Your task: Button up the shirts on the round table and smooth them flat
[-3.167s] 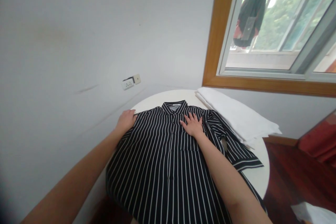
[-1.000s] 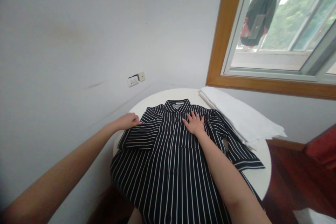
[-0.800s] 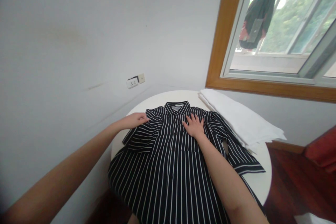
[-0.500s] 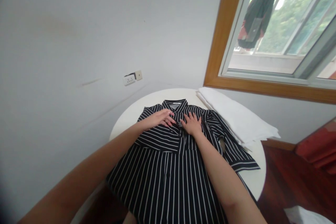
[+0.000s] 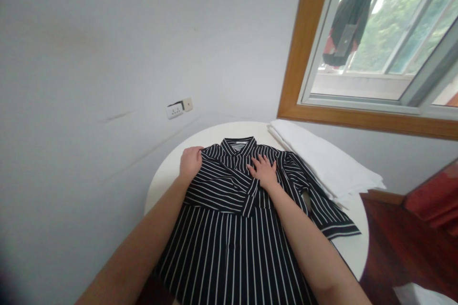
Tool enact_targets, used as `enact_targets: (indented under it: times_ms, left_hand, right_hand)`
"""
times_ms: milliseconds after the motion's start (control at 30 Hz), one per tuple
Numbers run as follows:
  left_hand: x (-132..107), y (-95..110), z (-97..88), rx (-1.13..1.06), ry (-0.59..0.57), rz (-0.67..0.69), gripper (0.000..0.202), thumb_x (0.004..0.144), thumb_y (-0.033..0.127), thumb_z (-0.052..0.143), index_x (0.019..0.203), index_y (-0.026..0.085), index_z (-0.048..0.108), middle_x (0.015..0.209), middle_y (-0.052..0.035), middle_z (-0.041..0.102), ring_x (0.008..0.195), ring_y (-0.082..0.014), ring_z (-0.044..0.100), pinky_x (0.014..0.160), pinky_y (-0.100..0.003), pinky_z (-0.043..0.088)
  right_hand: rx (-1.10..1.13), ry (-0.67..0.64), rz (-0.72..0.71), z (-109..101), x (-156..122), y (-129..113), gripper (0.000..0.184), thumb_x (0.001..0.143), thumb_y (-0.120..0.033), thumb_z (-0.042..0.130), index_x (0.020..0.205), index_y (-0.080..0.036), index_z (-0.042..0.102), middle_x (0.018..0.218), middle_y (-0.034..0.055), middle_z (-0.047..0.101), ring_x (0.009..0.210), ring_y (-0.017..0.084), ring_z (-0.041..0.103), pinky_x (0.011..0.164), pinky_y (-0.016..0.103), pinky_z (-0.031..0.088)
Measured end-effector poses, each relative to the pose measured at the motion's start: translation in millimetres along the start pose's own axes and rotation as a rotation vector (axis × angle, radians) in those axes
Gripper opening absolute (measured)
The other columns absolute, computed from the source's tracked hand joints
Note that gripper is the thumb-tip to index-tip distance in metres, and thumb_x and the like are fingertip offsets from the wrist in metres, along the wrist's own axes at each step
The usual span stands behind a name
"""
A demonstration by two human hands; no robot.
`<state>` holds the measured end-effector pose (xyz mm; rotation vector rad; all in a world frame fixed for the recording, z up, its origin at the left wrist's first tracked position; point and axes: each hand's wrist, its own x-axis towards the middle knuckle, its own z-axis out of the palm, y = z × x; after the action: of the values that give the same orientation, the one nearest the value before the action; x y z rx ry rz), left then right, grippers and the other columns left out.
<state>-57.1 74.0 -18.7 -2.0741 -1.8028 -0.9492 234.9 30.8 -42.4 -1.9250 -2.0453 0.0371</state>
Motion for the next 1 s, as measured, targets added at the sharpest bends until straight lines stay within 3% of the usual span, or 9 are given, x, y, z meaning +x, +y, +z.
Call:
enact_targets:
  times_ms: [100,200,267,367,533,633,800,900,1000]
  left_hand:
    - [2,-13,-4.3,0.084,0.043,-0.144,0.033,0.089,0.023,0.037,0.111,0.017,0.061,0.108,-0.0106,0.063,0.103,-0.0261,0.052,0.093,-0.038,0.038]
    - [4,-24,-6.9,0.175,-0.021,-0.315,0.037,0.089,0.036,0.039,0.109,0.016,0.063,0.106,-0.0147,0.063,0.103,-0.0308,0.051,0.086,-0.041,0.041]
    - [4,-29,-6.4,0.202,-0.098,-0.392,0.044,0.089,0.044,0.036,0.103,0.016,0.066,0.105,-0.0166,0.063,0.103,-0.0331,0.052,0.083,-0.043,0.042]
    - [5,-30,-5.2,0.187,-0.207,-0.421,0.051,0.09,0.05,0.031,0.099,0.017,0.068,0.103,-0.0169,0.065,0.102,-0.034,0.054,0.081,-0.044,0.042]
    - [8,-22,-7.9,0.163,-0.276,-0.444,0.059,0.086,0.062,0.03,0.101,0.018,0.066,0.098,-0.0165,0.068,0.101,-0.0346,0.057,0.084,-0.048,0.04]
    - [8,-21,-9.5,0.19,-0.281,-0.382,0.056,0.087,0.057,0.029,0.098,0.017,0.067,0.097,-0.0169,0.068,0.099,-0.0345,0.059,0.082,-0.049,0.041]
    - [5,-30,-5.4,0.187,-0.242,-0.359,0.045,0.09,0.042,0.029,0.096,0.017,0.066,0.096,-0.0168,0.068,0.092,-0.0309,0.061,0.072,-0.04,0.045]
    - [4,-33,-2.5,0.195,-0.227,-0.408,0.045,0.091,0.041,0.027,0.096,0.017,0.065,0.092,-0.0162,0.068,0.088,-0.0297,0.061,0.07,-0.039,0.045]
    - [1,-32,-3.1,0.244,-0.178,-0.365,0.042,0.091,0.04,0.031,0.096,0.015,0.065,0.094,-0.0168,0.066,0.094,-0.0326,0.058,0.074,-0.042,0.044]
  right_hand:
    - [0.057,0.12,-0.034,-8,-3,0,0.042,0.094,-0.049,0.034,0.12,-0.027,0.058,0.134,0.0063,0.052,0.128,0.025,0.038,0.105,0.053,0.023]
    - [0.122,0.131,-0.107,-19,-6,-2,0.044,0.095,-0.046,0.031,0.096,-0.022,0.068,0.104,0.0061,0.067,0.102,0.019,0.057,0.092,0.034,0.039]
    - [0.136,0.108,-0.146,-26,-10,-5,0.05,0.096,-0.048,0.028,0.085,-0.021,0.069,0.091,0.0055,0.068,0.089,0.018,0.06,0.082,0.028,0.041]
    - [0.119,0.076,-0.174,-36,-16,-14,0.057,0.093,-0.057,0.029,0.077,-0.021,0.07,0.087,0.0057,0.067,0.089,0.018,0.059,0.08,0.027,0.041]
    - [0.105,-0.114,-0.227,-52,-25,-27,0.069,0.087,-0.069,0.024,0.08,-0.02,0.072,0.1,0.0082,0.062,0.092,0.019,0.058,0.085,0.029,0.042]
    - [0.053,-0.213,-0.303,-54,-30,-30,0.062,0.087,-0.067,0.032,0.087,-0.02,0.072,0.113,0.008,0.058,0.096,0.02,0.057,0.087,0.03,0.042]
    - [-0.038,-0.075,-0.263,-39,-32,-35,0.035,0.094,-0.04,0.038,0.099,-0.02,0.066,0.111,0.0076,0.058,0.098,0.02,0.055,0.086,0.03,0.042]
    - [-0.047,0.011,-0.193,-30,-31,-36,0.032,0.095,-0.036,0.037,0.099,-0.02,0.063,0.104,0.0085,0.06,0.096,0.021,0.055,0.083,0.031,0.042]
    - [-0.006,0.044,-0.184,-28,-29,-33,0.026,0.093,-0.034,0.042,0.102,-0.02,0.062,0.105,0.0084,0.061,0.098,0.021,0.055,0.085,0.032,0.041]
